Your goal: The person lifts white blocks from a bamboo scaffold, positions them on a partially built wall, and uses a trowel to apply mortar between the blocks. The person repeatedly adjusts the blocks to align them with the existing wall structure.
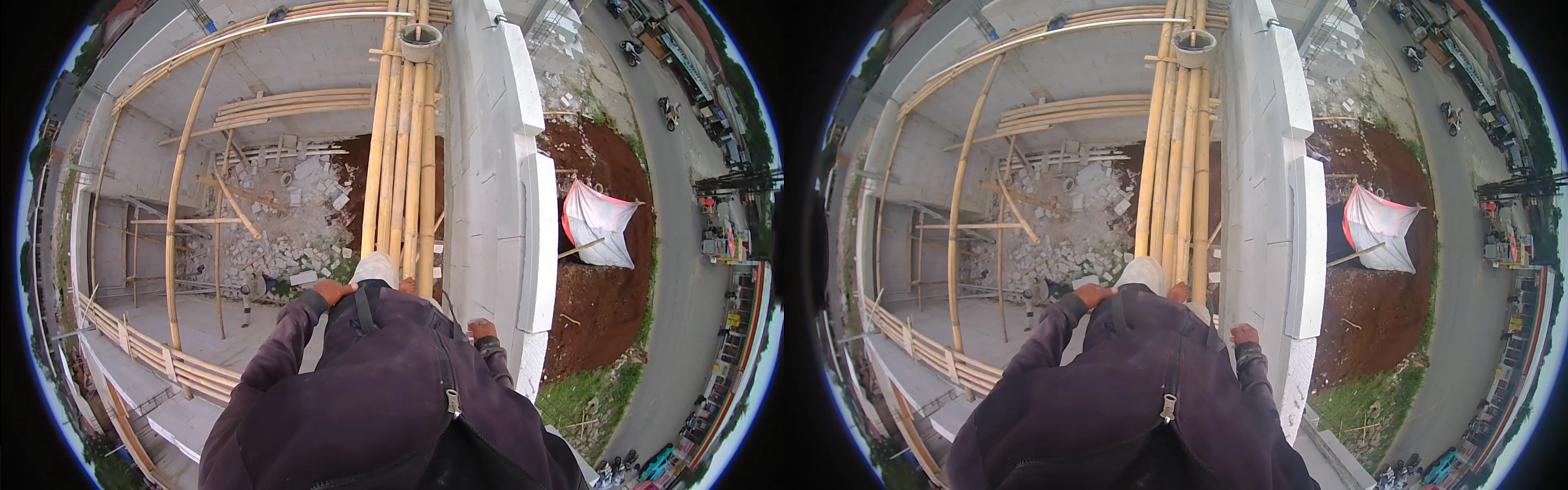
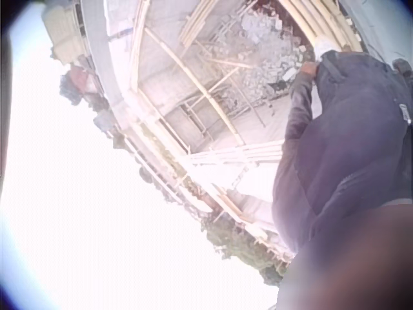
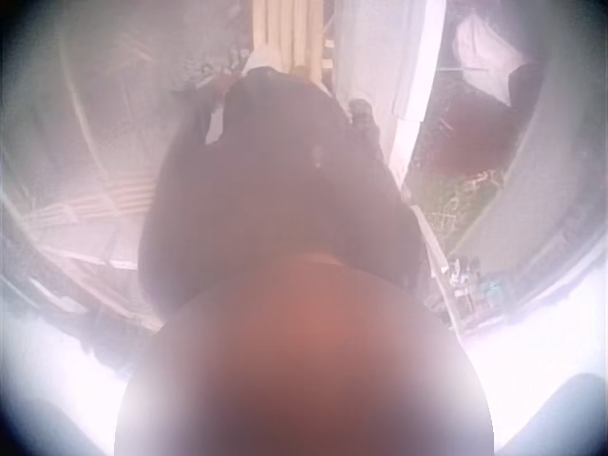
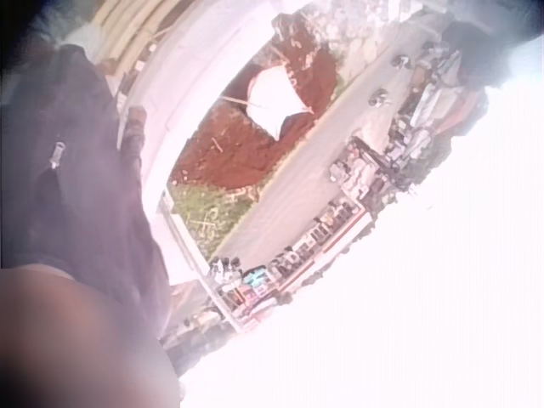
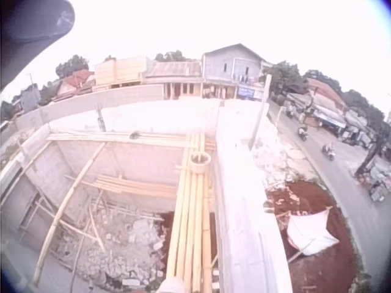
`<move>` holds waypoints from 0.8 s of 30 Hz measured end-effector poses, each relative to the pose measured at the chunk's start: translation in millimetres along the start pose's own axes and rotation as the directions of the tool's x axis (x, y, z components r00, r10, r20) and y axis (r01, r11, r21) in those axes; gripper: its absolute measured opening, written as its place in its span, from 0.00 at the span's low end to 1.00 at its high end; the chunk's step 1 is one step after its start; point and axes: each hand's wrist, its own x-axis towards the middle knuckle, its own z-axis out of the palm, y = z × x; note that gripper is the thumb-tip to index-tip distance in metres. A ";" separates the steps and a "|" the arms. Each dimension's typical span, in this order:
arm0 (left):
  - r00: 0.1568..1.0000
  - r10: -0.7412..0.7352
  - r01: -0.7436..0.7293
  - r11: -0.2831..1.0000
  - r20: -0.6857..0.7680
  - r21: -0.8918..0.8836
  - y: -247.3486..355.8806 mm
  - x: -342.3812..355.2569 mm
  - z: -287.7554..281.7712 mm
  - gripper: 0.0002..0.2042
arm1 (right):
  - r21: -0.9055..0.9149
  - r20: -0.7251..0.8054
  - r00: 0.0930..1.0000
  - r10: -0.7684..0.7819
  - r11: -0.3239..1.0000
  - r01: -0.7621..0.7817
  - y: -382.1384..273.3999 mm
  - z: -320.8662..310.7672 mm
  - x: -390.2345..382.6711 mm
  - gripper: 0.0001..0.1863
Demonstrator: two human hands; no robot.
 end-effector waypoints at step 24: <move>0.653 -0.003 -0.747 0.160 0.757 0.645 358.9 213.2 -287.7 0.15 | 0.231 -0.412 0.902 0.130 0.972 -0.034 -232.1 159.0 13.5 0.23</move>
